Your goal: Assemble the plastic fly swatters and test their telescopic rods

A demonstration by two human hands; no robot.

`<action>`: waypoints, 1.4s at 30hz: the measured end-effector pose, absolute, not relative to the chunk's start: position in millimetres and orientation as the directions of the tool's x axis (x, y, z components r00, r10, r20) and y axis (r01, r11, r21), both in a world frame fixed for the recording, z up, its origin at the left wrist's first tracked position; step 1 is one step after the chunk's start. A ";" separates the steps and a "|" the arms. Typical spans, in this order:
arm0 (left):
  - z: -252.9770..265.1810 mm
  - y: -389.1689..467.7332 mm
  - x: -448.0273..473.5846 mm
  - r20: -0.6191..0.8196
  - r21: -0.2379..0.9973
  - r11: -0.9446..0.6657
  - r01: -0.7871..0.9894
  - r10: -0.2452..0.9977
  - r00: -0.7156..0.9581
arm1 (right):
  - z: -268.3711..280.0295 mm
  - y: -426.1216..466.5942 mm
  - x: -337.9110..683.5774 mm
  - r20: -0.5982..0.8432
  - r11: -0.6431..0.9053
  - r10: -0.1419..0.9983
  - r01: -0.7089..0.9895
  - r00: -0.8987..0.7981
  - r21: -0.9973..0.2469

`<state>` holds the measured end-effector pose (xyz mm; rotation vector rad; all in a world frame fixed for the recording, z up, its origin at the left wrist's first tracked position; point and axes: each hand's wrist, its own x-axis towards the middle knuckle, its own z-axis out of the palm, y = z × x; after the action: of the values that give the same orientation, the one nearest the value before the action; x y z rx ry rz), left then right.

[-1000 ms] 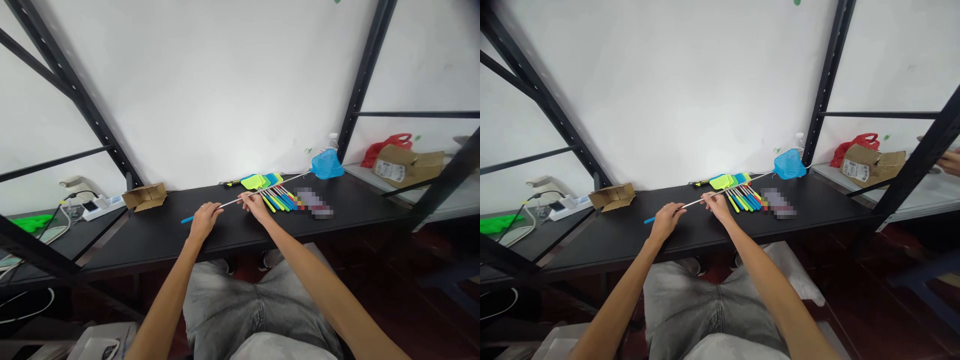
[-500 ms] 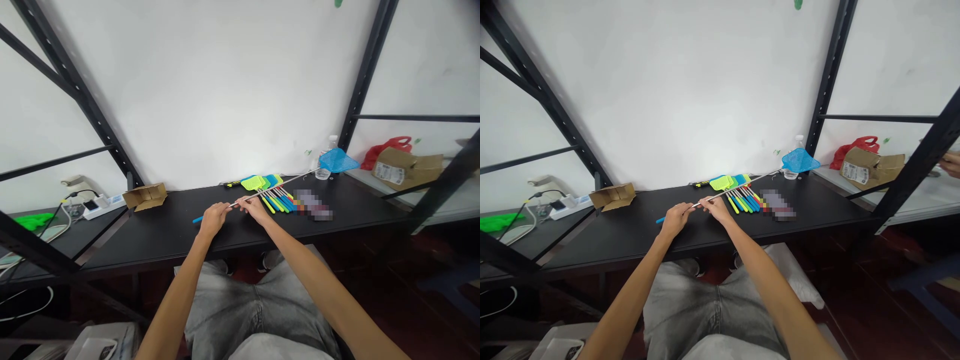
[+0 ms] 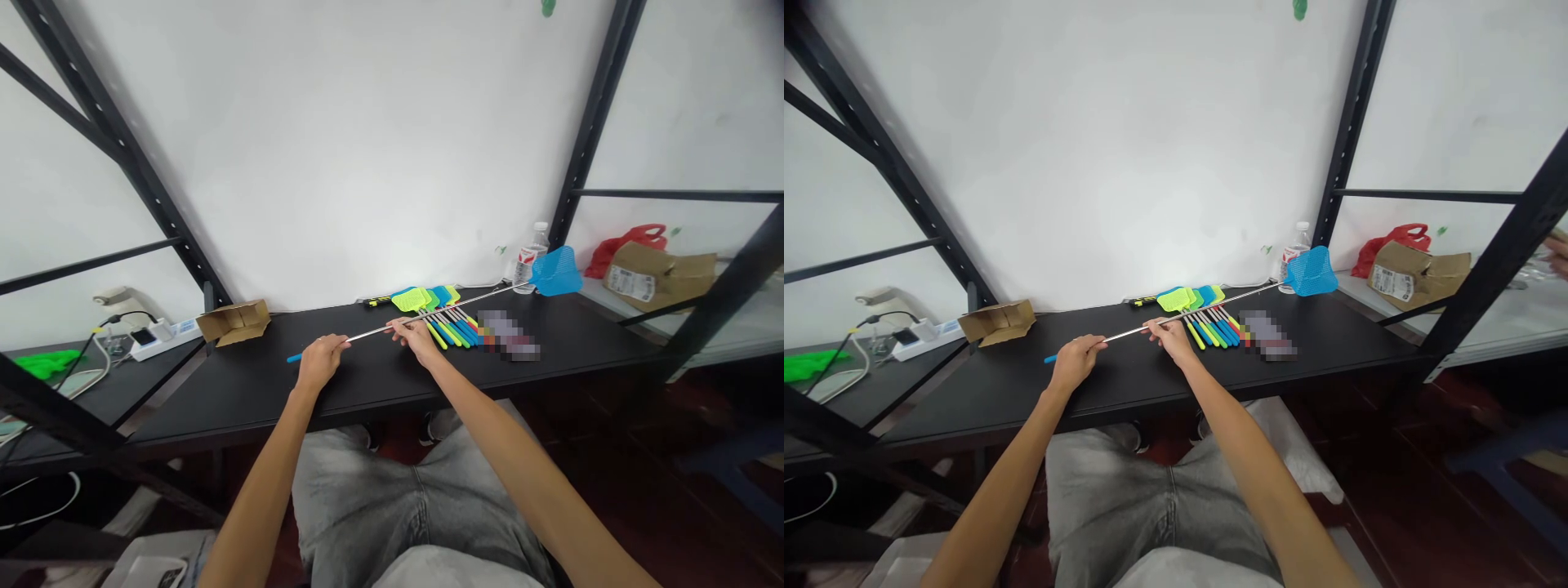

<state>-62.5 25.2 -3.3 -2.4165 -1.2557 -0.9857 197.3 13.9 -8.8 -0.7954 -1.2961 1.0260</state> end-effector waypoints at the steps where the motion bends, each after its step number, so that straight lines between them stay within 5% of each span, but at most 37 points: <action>1: -3.6 25.5 -66.4 0.665 0.085 -0.591 0.802 0.633 0.396 | -8.4 13.6 197.5 0.377 0.370 0.926 -0.155 -0.021 -0.916; 17: -0.9 21.8 -103.7 0.654 0.009 -0.525 0.851 0.647 0.392 | -6.4 14.0 202.8 0.334 0.343 0.939 -0.233 0.078 -0.910; 29: 6.4 18.4 -105.2 0.683 0.005 -0.470 0.882 0.646 0.341 | -4.0 18.4 214.2 0.244 0.373 0.902 -0.358 0.356 -0.856; 42: 5.8 19.0 -108.8 0.669 0.046 -0.468 0.882 0.670 0.321 | -6.7 20.0 213.5 0.298 0.416 0.884 -0.313 0.360 -0.854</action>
<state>-108.8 19.0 5.8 -2.2644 -1.3892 -0.9066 213.5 20.0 -6.7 -0.7883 -0.8690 0.8841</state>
